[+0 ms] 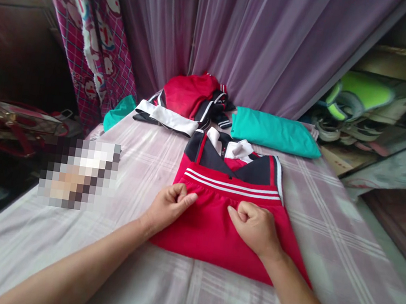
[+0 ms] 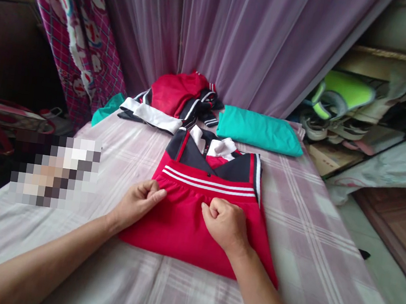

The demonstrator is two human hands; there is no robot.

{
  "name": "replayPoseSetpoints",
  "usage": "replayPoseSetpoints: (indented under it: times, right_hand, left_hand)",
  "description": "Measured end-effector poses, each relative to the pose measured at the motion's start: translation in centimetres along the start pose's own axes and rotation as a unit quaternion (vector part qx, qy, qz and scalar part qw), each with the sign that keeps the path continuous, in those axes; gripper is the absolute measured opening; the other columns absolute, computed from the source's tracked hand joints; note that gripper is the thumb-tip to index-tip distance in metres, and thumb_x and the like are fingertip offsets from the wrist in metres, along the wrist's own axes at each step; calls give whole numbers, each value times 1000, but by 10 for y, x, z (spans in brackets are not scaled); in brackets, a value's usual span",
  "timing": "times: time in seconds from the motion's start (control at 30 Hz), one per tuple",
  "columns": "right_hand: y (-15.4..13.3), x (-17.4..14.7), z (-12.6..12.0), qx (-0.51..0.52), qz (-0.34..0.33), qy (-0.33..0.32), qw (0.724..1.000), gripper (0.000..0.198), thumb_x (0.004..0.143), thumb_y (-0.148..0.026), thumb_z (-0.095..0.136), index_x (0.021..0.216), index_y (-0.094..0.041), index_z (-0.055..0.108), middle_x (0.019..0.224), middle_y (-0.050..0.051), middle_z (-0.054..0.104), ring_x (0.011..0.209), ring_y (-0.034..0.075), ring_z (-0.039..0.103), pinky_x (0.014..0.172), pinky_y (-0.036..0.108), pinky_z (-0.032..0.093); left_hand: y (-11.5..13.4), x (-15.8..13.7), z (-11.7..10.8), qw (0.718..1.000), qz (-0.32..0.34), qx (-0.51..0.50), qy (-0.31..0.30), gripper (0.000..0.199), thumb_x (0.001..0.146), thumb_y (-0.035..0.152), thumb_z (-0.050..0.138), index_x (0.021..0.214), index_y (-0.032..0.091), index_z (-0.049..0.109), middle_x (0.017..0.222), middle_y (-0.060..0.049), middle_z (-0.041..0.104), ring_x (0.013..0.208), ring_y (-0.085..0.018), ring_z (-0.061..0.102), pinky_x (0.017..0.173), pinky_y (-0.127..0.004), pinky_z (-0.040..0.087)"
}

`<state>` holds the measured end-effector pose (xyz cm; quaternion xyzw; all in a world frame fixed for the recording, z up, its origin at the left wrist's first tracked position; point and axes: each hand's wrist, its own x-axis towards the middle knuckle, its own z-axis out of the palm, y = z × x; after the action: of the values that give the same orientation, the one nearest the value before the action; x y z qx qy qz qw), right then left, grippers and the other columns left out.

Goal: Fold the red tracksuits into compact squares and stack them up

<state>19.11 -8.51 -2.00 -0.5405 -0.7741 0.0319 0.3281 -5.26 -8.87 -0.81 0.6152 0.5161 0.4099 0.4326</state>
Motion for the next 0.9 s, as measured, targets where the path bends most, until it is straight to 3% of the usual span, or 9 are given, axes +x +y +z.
replayPoseSetpoints:
  times: [0.07,0.13,0.2,0.23,0.33,0.43,0.53,0.63,0.9]
  right_hand:
    - [1,-2,2,4,-6,1,1000,42,86,-32,54,54,-24,28,46,-6,36,44,9,32,51,27,24]
    - [1,-3,1,-3,-19,4,1000,42,86,-32,54,54,-24,28,46,-7,36,43,9,31,51,28,24]
    - [0,-2,-1,-11,-35,6,999,42,87,-31,53,54,-24,28,46,-7,36,43,9,31,50,28,24]
    - [0,-2,-1,-15,-45,8,999,42,88,-31,53,54,-24,28,46,-7,35,42,9,31,50,28,24]
    - [0,-1,-2,-28,-79,17,996,42,89,-29,53,55,-24,29,47,-7,34,42,9,31,50,28,24]
    - [1,0,-3,-38,-110,26,993,43,91,-27,54,56,-24,29,48,-8,33,41,8,31,49,28,24]
    - [1,0,-4,-43,-120,26,991,43,91,-27,55,58,-25,29,49,-9,33,41,8,32,49,27,25]
    - [2,0,-4,-44,-119,24,992,43,92,-27,55,58,-25,29,50,-9,32,41,7,32,49,27,26]
    - [2,0,-4,-44,-120,22,992,43,92,-28,55,58,-24,29,49,-9,32,41,7,34,50,27,26]
  left_hand:
    - [-3,8,-8,989,-66,-128,-19,60,86,77,41,61,23,37,54,4,43,48,-9,40,53,-26,42]
    - [-5,15,-16,966,-127,-223,-32,60,92,73,30,68,21,48,65,-2,59,56,-13,55,61,-30,50]
    - [-8,20,-24,938,-172,-299,-43,63,96,68,23,89,19,62,96,-9,72,84,-19,68,79,-35,55]
    - [-9,21,-27,921,-184,-340,-56,65,97,67,21,104,19,65,114,-12,71,102,-22,68,90,-38,54]
    - [-13,23,-33,839,-182,-500,-111,74,95,70,23,133,17,59,146,-12,56,132,-25,53,109,-40,42]
    - [-16,22,-36,740,-173,-631,-155,82,92,74,29,140,12,55,149,-13,53,136,-27,50,114,-40,35]
    - [-17,21,-38,682,-168,-690,-173,85,92,74,27,143,10,52,145,-14,57,134,-28,51,115,-43,32]
    - [-17,21,-39,665,-170,-706,-175,87,92,74,27,147,10,47,145,-15,57,134,-30,52,117,-45,29]
    - [-17,21,-40,663,-173,-704,-184,86,92,72,31,152,12,39,151,-16,50,138,-31,48,118,-45,26]
